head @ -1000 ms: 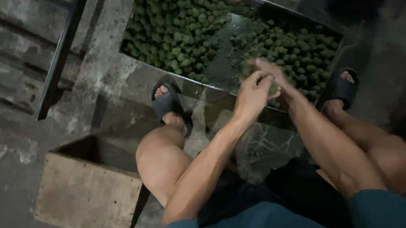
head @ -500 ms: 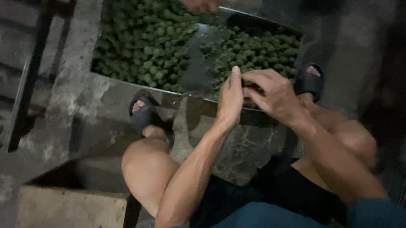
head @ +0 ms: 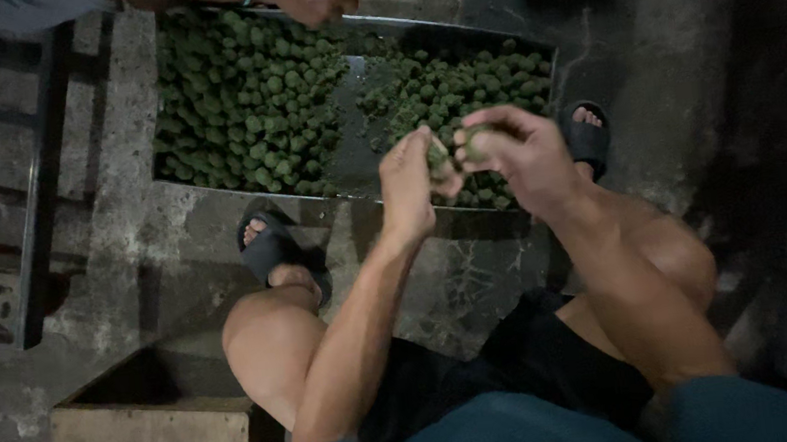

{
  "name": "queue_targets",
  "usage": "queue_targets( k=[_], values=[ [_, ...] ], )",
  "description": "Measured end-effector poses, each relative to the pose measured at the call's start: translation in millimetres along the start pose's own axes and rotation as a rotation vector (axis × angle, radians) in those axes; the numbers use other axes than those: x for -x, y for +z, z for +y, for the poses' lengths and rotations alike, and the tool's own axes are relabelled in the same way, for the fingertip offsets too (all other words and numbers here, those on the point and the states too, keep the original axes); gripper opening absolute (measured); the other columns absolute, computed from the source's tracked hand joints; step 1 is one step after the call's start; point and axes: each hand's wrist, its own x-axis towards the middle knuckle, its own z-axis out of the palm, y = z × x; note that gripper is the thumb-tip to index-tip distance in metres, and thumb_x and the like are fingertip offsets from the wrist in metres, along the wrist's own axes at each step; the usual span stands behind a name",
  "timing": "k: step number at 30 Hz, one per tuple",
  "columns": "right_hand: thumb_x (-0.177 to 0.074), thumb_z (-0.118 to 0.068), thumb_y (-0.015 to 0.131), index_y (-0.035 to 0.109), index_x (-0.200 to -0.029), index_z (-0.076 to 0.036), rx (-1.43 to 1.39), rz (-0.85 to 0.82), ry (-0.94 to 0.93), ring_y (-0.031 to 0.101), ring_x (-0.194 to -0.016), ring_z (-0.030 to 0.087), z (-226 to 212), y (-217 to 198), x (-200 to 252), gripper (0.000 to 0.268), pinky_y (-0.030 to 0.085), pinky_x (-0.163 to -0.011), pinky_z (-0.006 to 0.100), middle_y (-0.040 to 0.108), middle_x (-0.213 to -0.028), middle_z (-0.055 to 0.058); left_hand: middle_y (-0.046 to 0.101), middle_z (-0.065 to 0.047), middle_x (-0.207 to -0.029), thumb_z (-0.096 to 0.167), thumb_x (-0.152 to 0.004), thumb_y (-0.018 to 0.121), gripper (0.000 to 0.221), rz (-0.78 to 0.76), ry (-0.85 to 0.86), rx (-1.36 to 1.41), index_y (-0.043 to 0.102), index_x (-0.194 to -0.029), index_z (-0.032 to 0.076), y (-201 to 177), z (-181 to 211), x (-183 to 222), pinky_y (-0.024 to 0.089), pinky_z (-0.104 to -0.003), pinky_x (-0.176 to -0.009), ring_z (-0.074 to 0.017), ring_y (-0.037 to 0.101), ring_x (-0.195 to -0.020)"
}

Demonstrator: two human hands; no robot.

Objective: The person sorts through a tray of small green objects by hand, picking up handfuls and separating them.

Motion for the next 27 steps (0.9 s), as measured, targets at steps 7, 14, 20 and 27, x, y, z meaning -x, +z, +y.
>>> queue_targets(
  k=[7, 14, 20, 27],
  values=[
    [-0.113, -0.032, 0.043, 0.065, -0.108, -0.007, -0.882, 0.050, 0.209, 0.068, -0.075, 0.024, 35, -22, -7, 0.034, 0.055, -0.058, 0.034, 0.069, -0.100, 0.016, 0.063, -0.003, -0.070, 0.028, -0.108, 0.049, 0.036, -0.065, -0.066, 0.205, 0.057, -0.080, 0.005, 7, 23, 11, 0.041, -0.028, -0.044, -0.0150, 0.057, -0.057],
    [-0.120, -0.048, 0.045, 0.045, -0.084, -0.018, -0.502, 0.064, 0.044, 0.042, -0.054, 0.012, 71, -37, -15, 0.047, 0.038, -0.045, 0.036, 0.053, -0.074, 0.001, 0.051, -0.005, -0.061, 0.042, -0.116, 0.052, 0.055, -0.114, 0.081, -0.116, 0.053, -0.075, 0.005, 8, -10, 3, 0.038, -0.031, -0.046, -0.0137, 0.045, -0.052],
    [-0.110, -0.026, 0.062, 0.063, -0.113, -0.012, -0.380, 0.061, 0.002, 0.071, -0.101, 0.020, 8, -41, -2, 0.014, 0.063, -0.084, 0.036, 0.067, -0.112, 0.010, 0.073, -0.007, -0.099, 0.032, -0.107, 0.054, 0.029, -0.241, 0.081, 0.260, 0.070, -0.110, 0.008, -2, 18, -9, 0.066, -0.032, -0.066, -0.0178, 0.076, -0.083],
    [-0.118, -0.045, 0.051, 0.062, -0.102, -0.012, -0.629, 0.060, 0.062, 0.059, -0.078, 0.018, 48, -49, -11, 0.039, 0.050, -0.064, 0.032, 0.063, -0.096, 0.010, 0.072, -0.011, -0.090, 0.030, -0.105, 0.056, 0.032, -0.131, 0.049, 0.438, 0.066, -0.099, 0.000, -10, 8, -13, 0.057, -0.031, -0.053, -0.0181, 0.074, -0.073]
  ],
)
